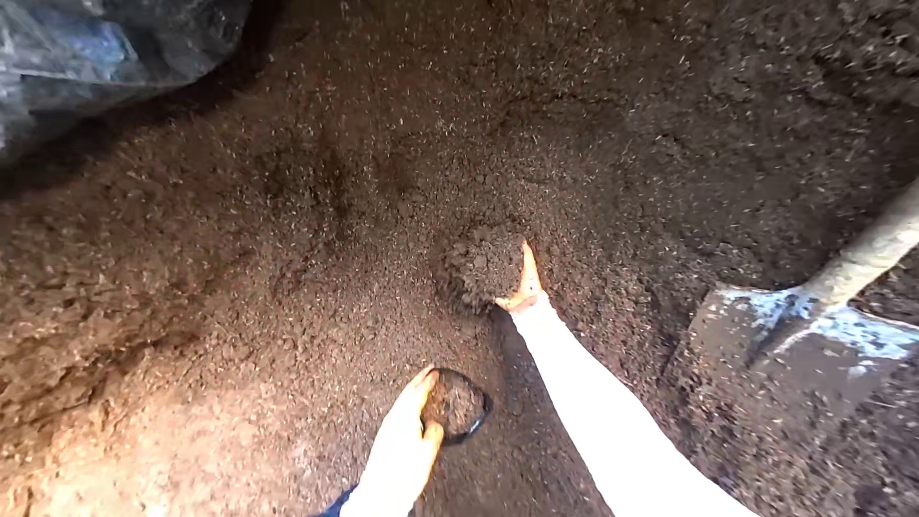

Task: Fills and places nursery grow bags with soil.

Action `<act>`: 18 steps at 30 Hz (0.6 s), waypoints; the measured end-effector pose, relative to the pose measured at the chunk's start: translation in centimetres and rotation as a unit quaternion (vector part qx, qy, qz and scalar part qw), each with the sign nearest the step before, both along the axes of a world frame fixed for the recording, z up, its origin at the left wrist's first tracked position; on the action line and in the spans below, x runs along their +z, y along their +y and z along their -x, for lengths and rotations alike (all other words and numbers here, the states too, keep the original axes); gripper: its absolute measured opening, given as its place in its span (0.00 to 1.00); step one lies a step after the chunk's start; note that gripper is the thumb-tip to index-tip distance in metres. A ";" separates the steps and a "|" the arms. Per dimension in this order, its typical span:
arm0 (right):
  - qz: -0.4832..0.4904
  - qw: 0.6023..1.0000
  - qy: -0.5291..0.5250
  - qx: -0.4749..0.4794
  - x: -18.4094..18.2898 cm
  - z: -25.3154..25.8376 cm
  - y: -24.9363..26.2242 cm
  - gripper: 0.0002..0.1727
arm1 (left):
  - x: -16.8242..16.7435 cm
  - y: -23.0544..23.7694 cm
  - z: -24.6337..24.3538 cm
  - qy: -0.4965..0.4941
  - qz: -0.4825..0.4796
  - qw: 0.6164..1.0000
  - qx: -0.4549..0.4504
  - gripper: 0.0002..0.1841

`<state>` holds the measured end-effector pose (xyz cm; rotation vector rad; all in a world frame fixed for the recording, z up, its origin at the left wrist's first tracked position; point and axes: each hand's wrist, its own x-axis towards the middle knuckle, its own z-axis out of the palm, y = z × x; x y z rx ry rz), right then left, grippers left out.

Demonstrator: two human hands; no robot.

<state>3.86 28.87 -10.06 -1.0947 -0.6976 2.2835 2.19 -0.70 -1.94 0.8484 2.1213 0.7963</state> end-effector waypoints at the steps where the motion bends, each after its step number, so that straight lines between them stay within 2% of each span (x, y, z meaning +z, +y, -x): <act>1: -0.003 0.999 0.028 0.035 1.2 -0.9 -1.5 0.40 | 0.3 0.2 0.3 -0.009 -0.001 1.000 -0.006 0.36; 3: 0.013 0.989 0.117 0.092 3.0 -2.6 -4.3 0.41 | 0.5 0.4 0.6 -0.027 -0.004 1.000 -0.015 0.37; 5: 0.036 0.983 0.128 0.126 5.5 -4.5 -7.2 0.39 | 0.4 0.5 0.7 -0.049 -0.007 0.999 -0.016 0.38; 8: 0.091 0.965 0.172 0.175 7.7 -6.7 -10.6 0.43 | 0.6 0.9 0.7 -0.077 0.016 0.997 0.009 0.37; 12: 0.104 0.982 0.095 0.122 9.8 -8.3 -15.0 0.40 | 1.1 0.6 0.0 -0.091 -0.006 0.996 0.010 0.37; 15: 0.038 0.996 0.008 0.086 11.1 -8.5 -17.1 0.33 | 0.9 0.3 -0.1 -0.047 -0.005 0.999 -0.006 0.36; 16: -0.013 0.996 -0.022 0.086 11.5 -8.5 -17.4 0.29 | 1.0 0.2 -0.1 -0.037 0.008 0.999 -0.010 0.36; 18: -0.142 0.977 -0.070 0.140 12.3 -8.9 -17.4 0.25 | 1.3 -0.1 0.2 -0.030 0.005 0.999 -0.022 0.42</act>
